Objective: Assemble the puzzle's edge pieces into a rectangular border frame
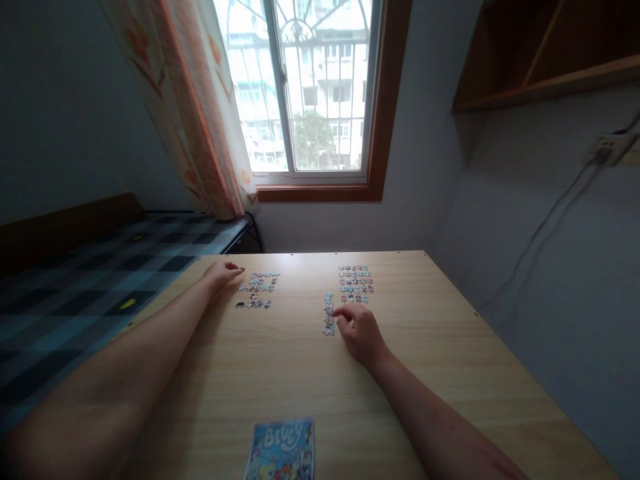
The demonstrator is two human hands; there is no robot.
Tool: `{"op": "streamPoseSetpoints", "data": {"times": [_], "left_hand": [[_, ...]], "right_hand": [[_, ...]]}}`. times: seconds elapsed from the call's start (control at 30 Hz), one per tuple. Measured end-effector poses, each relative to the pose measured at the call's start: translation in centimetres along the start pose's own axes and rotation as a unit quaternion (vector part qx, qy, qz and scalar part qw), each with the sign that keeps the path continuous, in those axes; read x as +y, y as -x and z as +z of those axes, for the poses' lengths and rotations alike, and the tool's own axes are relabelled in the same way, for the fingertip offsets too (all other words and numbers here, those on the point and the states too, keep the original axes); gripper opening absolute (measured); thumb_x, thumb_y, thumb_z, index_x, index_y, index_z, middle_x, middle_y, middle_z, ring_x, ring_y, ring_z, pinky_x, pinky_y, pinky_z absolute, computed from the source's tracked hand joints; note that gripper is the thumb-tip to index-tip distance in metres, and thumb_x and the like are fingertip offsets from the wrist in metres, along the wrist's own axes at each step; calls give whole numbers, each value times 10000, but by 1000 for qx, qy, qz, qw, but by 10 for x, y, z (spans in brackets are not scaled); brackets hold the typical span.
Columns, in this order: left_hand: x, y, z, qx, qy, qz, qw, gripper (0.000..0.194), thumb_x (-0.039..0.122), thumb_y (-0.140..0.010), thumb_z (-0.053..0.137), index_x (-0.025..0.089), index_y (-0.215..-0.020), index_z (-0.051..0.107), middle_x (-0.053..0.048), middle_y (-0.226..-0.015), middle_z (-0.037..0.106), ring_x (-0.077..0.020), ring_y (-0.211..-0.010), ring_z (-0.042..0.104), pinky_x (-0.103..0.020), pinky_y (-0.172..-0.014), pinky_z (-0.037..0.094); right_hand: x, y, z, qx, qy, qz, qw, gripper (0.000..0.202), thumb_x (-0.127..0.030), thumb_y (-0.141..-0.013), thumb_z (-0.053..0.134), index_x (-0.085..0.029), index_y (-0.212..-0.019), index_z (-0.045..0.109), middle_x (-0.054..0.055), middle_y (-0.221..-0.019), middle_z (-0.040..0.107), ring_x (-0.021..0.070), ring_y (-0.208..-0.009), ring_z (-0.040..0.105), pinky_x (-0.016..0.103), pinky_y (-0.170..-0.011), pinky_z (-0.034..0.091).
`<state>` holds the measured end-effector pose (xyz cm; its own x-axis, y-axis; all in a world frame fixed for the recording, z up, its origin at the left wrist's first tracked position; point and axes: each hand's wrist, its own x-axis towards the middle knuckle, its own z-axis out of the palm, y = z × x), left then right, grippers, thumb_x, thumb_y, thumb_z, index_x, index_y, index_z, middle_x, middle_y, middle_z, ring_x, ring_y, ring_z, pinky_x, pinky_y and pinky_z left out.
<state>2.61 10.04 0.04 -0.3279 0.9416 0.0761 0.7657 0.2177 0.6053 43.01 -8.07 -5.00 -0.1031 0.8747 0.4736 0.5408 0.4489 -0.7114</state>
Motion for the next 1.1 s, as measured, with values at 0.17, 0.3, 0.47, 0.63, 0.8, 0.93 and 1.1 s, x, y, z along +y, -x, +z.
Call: {"op": "streamPoseSetpoints", "data": {"times": [0.17,0.3,0.47,0.63,0.8,0.93,1.1], "left_hand": [[20,31,-7,16,138,32,990,307,399,-748,678,143,-909,625,-80,-930,725,-155,-757,660,-250,-670,514],[50,99,11,-109,315,73,940,363,390,-663,760,130,-900,666,-76,-865,723,-131,-646,612,-272,-633,540],[79,202,56,-296,268,119,909,291,338,-737,705,162,-964,756,-51,-791,730,-122,-590,576,-267,-593,508],[91,244,82,-321,237,212,892,291,260,-817,591,148,-1020,766,-83,-861,758,-170,-737,647,-291,-688,509],[87,242,86,-316,274,213,883,396,284,-833,608,149,-1201,667,-71,-854,750,-131,-590,595,-251,-563,459],[86,242,86,-346,283,180,876,394,298,-804,669,145,-1165,624,-60,-809,745,-101,-479,519,-230,-487,407],[89,243,87,-342,276,184,879,318,253,-823,662,150,-1122,630,-76,-842,762,-117,-567,587,-229,-538,430]], "right_hand": [[-1,0,0,13,8,-2,1000,236,-203,-832,517,-215,-837,752,33,-845,749,191,-768,643,312,-736,472],[-1,-1,0,26,24,-10,999,236,-192,-822,519,-213,-830,754,33,-826,747,188,-744,639,310,-733,472],[-3,0,-2,49,36,-3,998,232,-177,-822,516,-205,-827,747,36,-839,745,183,-734,638,303,-727,476],[-11,8,-3,31,73,-73,994,193,-143,-808,563,-211,-880,729,41,-800,697,198,-789,617,330,-793,485],[-18,15,-9,61,55,-126,989,191,-195,-846,606,-235,-1002,708,51,-890,691,213,-896,630,362,-845,511],[-21,16,-18,0,62,-187,980,88,-260,-869,650,-267,-889,735,44,-972,740,219,-964,648,406,-923,497],[-21,16,-22,-99,94,-221,966,123,-283,-897,650,-302,-931,766,11,-1006,769,210,-986,658,422,-953,469]]}}
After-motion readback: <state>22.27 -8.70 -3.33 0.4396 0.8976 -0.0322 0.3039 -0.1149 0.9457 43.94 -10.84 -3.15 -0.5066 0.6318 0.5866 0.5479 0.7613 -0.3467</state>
